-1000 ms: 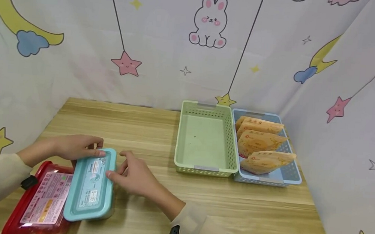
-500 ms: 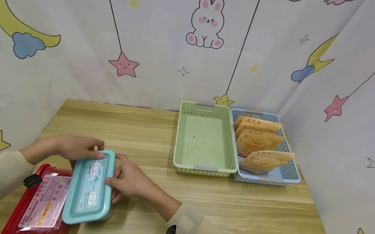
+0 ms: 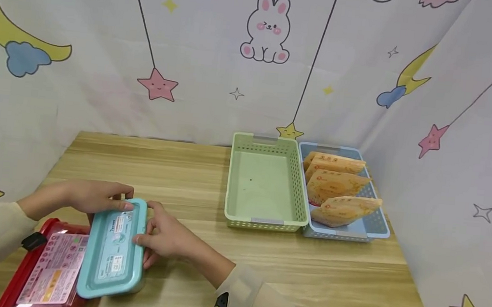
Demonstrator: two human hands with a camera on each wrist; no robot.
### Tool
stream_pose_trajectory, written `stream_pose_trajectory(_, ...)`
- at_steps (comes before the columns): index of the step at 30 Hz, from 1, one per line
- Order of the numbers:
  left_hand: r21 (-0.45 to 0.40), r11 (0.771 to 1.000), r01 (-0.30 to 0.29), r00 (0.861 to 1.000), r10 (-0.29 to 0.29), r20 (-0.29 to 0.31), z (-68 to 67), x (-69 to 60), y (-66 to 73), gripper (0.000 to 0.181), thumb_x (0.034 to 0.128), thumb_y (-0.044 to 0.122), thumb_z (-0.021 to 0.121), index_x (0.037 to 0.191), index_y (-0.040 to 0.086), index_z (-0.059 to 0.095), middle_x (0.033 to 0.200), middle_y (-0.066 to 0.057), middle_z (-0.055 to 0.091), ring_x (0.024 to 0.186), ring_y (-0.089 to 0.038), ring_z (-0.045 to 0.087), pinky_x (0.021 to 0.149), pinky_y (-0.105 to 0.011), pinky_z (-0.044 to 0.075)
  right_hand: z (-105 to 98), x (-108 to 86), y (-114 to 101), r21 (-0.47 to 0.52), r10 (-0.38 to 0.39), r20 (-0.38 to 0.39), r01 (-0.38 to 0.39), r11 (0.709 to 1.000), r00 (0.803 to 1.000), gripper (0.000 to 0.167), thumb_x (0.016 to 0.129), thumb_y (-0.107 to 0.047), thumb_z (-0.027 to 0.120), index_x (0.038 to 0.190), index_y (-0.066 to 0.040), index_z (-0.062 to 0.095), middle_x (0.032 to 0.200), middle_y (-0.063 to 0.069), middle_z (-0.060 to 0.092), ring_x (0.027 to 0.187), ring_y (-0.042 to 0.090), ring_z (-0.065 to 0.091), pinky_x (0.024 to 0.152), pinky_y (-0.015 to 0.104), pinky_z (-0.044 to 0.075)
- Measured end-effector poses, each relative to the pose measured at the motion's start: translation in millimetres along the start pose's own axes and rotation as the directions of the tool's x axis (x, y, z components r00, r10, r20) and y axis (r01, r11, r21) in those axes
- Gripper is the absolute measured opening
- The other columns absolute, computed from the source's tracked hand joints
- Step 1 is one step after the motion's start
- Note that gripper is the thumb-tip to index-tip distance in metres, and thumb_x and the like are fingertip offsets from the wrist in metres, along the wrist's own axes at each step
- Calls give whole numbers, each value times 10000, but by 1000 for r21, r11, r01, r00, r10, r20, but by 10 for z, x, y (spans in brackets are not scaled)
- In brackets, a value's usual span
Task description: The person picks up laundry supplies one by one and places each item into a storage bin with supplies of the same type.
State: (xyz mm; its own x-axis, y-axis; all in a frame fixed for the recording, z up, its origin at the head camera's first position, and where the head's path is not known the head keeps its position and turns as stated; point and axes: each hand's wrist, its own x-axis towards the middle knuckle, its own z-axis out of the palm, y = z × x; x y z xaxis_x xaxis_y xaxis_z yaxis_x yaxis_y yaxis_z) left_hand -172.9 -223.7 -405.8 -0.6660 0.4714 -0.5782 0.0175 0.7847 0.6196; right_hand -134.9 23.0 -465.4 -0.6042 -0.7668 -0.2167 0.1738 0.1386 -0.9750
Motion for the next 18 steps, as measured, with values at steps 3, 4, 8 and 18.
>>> stream_pose_trajectory(3,9,1000,1,1000,-1,6,-17,8,-3,289,1101,339,600,1176,65,544,920,-105,628,684,-209,712,585,-397,634,-1,-1,8,1,-11,3,11,1000,1000,782,1040,17,641,1653,-169,192,888,76,581,548,223,691,670,685,584)
stream_pose_trajectory(4,9,1000,6,1000,-6,9,-16,4,-6,289,1101,338,600,1179,66,543,925,-108,624,688,-211,712,585,-398,635,4,0,13,3,-14,8,13,1000,1000,781,1040,16,641,1652,-166,191,890,70,581,549,219,692,665,675,589)
stream_pose_trajectory(8,13,1000,11,1000,-11,14,-5,-11,-27,292,1101,336,601,1194,68,534,928,-105,621,695,-212,711,587,-399,636,21,4,37,1,-22,25,22,1000,999,780,1044,6,640,1651,-164,180,900,54,580,556,206,696,655,655,598)
stream_pose_trajectory(18,41,999,-20,1000,20,9,-33,23,-15,285,1103,343,594,1163,69,538,901,-88,629,681,-196,706,584,-383,632,-16,11,33,-13,-15,9,15,1000,1000,807,1051,-8,639,1669,-158,141,904,63,590,552,209,693,682,696,579)
